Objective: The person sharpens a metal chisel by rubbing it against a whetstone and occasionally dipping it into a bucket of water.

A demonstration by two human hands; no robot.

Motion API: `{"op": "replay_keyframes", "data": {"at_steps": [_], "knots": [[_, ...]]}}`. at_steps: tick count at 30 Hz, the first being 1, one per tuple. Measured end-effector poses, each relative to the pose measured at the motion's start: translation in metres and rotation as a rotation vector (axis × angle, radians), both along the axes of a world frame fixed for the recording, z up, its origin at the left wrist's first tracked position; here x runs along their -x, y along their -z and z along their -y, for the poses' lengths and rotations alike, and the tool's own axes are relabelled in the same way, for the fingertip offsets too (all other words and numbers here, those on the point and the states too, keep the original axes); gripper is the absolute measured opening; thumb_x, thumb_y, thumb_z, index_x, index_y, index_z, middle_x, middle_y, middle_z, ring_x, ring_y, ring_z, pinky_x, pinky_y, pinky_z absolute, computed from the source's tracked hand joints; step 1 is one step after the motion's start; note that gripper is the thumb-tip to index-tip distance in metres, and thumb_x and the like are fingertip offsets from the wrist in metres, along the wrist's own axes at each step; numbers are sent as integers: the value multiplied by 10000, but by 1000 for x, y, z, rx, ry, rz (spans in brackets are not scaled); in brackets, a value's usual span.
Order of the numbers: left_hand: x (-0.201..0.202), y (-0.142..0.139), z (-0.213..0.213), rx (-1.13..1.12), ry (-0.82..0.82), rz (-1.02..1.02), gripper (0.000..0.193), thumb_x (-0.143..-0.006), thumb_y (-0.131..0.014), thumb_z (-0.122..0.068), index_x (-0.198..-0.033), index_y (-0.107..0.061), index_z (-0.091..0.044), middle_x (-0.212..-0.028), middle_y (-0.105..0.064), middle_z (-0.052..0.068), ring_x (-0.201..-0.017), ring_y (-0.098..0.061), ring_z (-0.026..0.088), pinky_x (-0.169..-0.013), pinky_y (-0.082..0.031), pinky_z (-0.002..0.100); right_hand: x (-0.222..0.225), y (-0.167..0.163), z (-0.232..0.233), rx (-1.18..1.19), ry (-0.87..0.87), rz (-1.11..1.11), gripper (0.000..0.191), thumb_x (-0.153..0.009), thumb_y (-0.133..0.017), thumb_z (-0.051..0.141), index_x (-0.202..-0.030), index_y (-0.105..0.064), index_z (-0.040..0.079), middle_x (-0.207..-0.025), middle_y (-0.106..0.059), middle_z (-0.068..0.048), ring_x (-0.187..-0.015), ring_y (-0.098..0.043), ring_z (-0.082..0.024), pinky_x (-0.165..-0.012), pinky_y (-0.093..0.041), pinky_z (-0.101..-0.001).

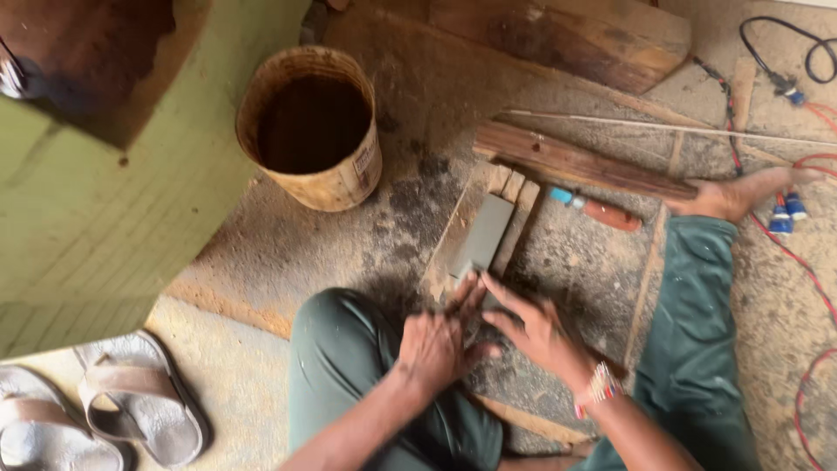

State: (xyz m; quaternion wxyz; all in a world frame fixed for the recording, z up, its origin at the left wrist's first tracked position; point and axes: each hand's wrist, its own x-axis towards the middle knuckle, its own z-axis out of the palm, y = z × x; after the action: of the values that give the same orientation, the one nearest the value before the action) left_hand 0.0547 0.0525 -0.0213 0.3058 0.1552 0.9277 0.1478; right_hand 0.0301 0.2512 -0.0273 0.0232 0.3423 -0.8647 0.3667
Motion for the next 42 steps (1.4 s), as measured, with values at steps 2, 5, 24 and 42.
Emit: {"op": "replay_keyframes", "data": {"at_steps": [2, 5, 24, 42], "knots": [[5, 6, -1, -66, -33, -266, 940, -820, -555, -750, -1581, -274, -276, -1663, -312, 49, -869, -738, 220, -544, -596, 308, 7, 9, -7, -261, 211, 332, 544, -987, -600, 387, -1516, -521, 288, -1168, -740, -151, -513, -651, -208, -502, -548, -332], [64, 9, -12, -64, -101, -410, 695, -974, -584, -649, -1541, -480, -262, -1194, -724, 4, -918, -729, 184, -671, -577, 372, 54, 15, -17, -349, 306, 323, 474, -936, -598, 445, -1387, -612, 297, -1089, -782, -146, -403, -632, -155, -397, -519, -338], [143, 2, -29, 112, 56, -100, 743, -864, -688, -694, -1453, -535, -269, -1233, -688, 25, -714, -647, 109, -552, -501, 229, 86, -1, -3, -385, 477, 401, 510, -1006, -565, 395, -1500, -512, 279, -643, -715, -43, -326, -356, -61, -309, -331, -253], [223, -6, -13, 107, -20, -687, 305, -865, -767, -378, -1084, -688, -181, -872, -687, 73, -737, -659, 206, -613, -558, 436, 109, 22, 3, -194, 595, -376, 722, -983, -657, 465, -1625, -387, 274, -1004, -740, -35, -644, -669, -152, -560, -540, -308]]}}
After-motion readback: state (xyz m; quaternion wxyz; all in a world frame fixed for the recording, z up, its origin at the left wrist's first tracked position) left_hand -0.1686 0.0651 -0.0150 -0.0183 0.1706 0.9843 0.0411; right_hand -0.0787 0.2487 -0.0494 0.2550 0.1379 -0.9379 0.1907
